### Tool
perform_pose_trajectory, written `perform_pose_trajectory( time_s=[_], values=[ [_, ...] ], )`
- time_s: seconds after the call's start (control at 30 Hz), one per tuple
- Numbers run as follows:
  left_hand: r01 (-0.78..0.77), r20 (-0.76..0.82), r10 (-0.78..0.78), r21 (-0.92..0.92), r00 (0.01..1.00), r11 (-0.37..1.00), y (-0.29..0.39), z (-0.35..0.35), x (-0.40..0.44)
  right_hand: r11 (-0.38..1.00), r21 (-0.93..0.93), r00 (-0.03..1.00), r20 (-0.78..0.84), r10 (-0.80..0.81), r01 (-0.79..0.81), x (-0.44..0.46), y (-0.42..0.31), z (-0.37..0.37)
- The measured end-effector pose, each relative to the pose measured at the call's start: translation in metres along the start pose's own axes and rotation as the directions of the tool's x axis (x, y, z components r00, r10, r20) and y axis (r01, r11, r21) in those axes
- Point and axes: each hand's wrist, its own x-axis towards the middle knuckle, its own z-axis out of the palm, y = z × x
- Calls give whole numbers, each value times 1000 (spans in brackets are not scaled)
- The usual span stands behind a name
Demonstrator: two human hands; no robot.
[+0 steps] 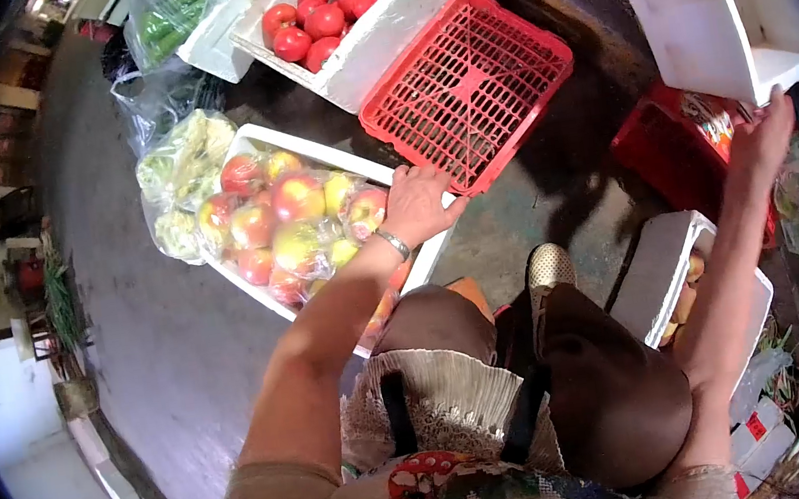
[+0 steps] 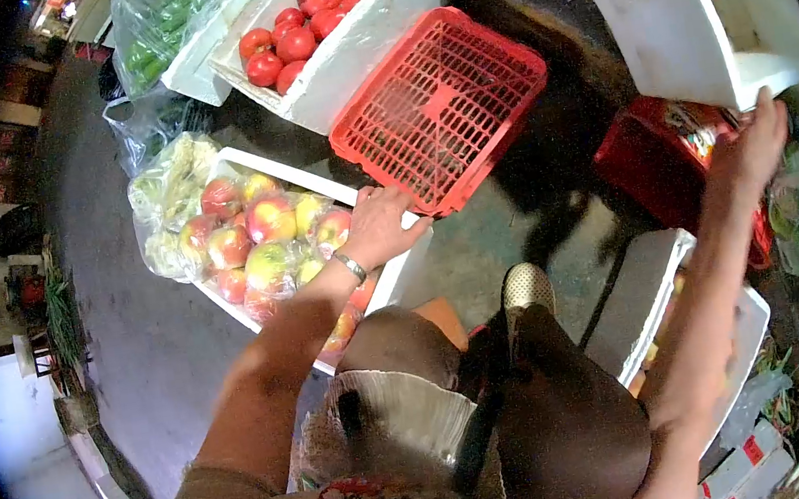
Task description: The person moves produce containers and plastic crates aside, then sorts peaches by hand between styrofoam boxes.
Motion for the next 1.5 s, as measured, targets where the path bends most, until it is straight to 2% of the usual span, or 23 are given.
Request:
perform_pose_trajectory(
  time_s=[0.03,0.1,0.13,0.2,0.27,0.33,0.5,0.6,0.67,0.7,0.8,0.9,0.93,1.0,1.07,1.1,1.17,1.2,1.27,1.3,1.43,1.47,1.5],
  values=[
    [-7,5,7,-5,1000,1000,0,2,1,990,33,986,-94,138,-136,3,28,-23],
    [-11,-83,10,-15,997,1000,1,7,-2,968,-30,968,-15,250,-250,-49,25,-6],
    [-16,-78,15,-15,997,1000,1,9,-3,959,58,960,28,278,-279,-63,37,-14],
    [-41,-119,45,33,992,999,1,10,-7,928,113,930,-62,363,-355,-80,44,-17],
    [-23,-100,24,14,995,1000,3,9,-9,916,93,921,44,388,-391,-88,40,-15],
    [-6,-88,7,8,996,1000,5,6,-11,873,200,895,143,423,-444,-86,38,-11],
    [-110,-95,108,-21,990,994,8,-4,-32,918,125,926,94,366,-376,-73,50,12],
    [-156,8,156,-41,988,987,11,0,-59,924,116,930,83,358,-366,-59,56,9],
    [-177,5,177,-57,984,983,11,1,-81,951,108,957,43,288,-291,-40,67,-5],
    [-212,-7,213,-75,977,974,10,1,-92,959,102,961,110,254,-265,-20,75,-20],
    [-202,-10,203,-119,979,972,14,-13,-109,961,164,975,20,222,-222,-25,40,2],
    [-244,31,254,-189,967,951,9,-22,-118,966,119,970,105,217,-229,-5,41,-13],
    [-255,45,272,-230,961,939,9,-23,-120,957,172,973,61,224,-231,-8,35,-4],
    [-316,71,334,-194,940,929,8,-22,-126,969,109,974,70,214,-221,1,37,-10],
    [-415,-14,417,-146,909,898,9,-21,-140,976,52,975,76,209,-213,13,40,-13],
    [-473,6,475,-81,880,877,8,-20,-148,978,28,976,73,203,-206,14,36,-6],
    [-390,287,396,-82,872,917,4,-16,-171,980,9,978,72,197,-198,19,29,3],
    [-279,434,311,-136,846,950,4,-15,-184,979,-20,977,66,202,-201,24,27,6],
    [-341,316,353,-95,881,935,-7,-1,-231,975,-85,976,61,210,-205,38,29,5],
    [-286,547,295,-104,783,953,-5,-12,-241,974,-113,972,103,209,-198,63,37,-13],
    [-347,397,320,-2,861,938,-10,-20,-297,971,-197,968,184,172,-135,165,62,-91],
    [-388,476,310,72,823,919,-10,-28,-305,778,-586,939,344,-15,227,198,64,-120],
    [-429,551,290,140,783,892,-8,-33,-313,586,-704,888,454,-65,402,221,65,-129]
  ],
)
